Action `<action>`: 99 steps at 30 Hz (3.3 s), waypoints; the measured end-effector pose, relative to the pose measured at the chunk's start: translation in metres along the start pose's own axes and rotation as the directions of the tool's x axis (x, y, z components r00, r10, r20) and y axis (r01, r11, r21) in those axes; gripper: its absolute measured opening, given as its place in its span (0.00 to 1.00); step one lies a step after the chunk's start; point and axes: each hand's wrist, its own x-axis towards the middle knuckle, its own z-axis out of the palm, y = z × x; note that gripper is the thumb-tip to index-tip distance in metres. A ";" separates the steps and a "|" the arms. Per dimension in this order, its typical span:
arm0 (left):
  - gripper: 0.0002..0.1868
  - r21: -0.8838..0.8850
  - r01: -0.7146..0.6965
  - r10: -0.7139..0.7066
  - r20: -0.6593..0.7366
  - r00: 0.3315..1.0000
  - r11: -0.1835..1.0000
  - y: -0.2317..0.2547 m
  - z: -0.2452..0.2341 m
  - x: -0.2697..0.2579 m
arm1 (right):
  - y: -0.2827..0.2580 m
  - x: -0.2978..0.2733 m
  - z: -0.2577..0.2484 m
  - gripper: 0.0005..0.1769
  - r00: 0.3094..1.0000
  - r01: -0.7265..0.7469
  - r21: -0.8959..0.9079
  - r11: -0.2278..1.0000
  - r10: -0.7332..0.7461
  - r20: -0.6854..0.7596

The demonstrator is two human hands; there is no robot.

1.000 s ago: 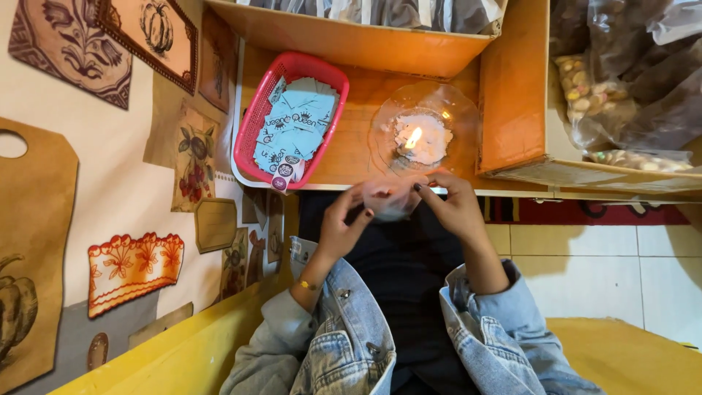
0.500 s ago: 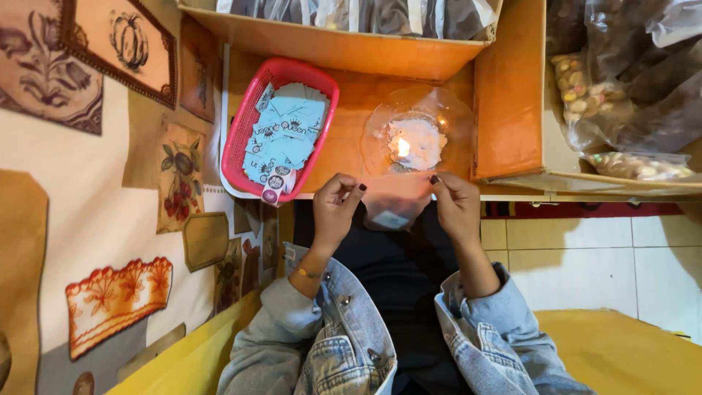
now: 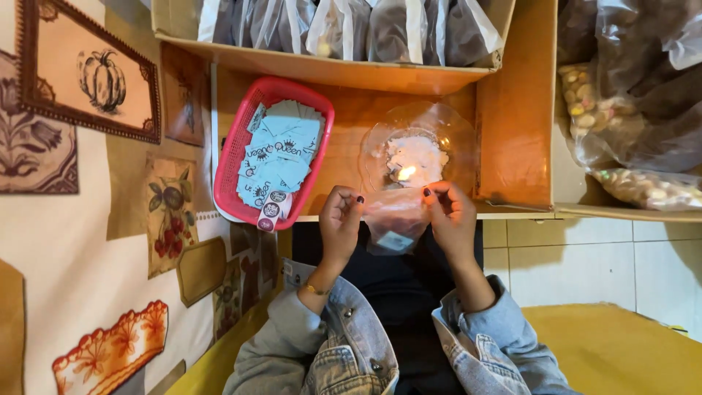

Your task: Sealing small plastic bags using a candle flame and organizing them into cardboard boxes for packaging.

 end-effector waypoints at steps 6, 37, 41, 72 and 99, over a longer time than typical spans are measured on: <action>0.01 0.062 -0.018 0.022 -0.066 0.998 0.998 0.005 0.012 0.014 | -0.009 0.008 0.001 0.03 0.992 -0.119 -0.038 0.992 0.118 -0.032; 0.03 -0.170 0.207 -0.226 -0.096 0.970 0.963 -0.014 0.018 0.013 | -0.006 0.023 -0.003 0.08 0.979 -0.200 -0.056 0.978 0.202 0.034; 0.03 -0.180 0.258 -0.276 -0.087 0.957 0.949 -0.024 0.024 0.010 | 0.006 0.025 -0.011 0.05 0.971 -0.238 -0.072 0.969 0.240 0.014; 0.07 -0.170 0.307 -0.322 -0.065 0.944 0.936 -0.002 0.018 0.006 | 0.012 0.020 -0.003 0.06 0.966 -0.258 -0.040 0.965 0.258 0.004; 0.06 -0.187 0.360 -0.389 -0.154 0.908 0.914 -0.004 -0.009 -0.014 | 0.005 0.014 0.005 0.12 0.957 -0.239 -0.011 0.971 0.238 0.165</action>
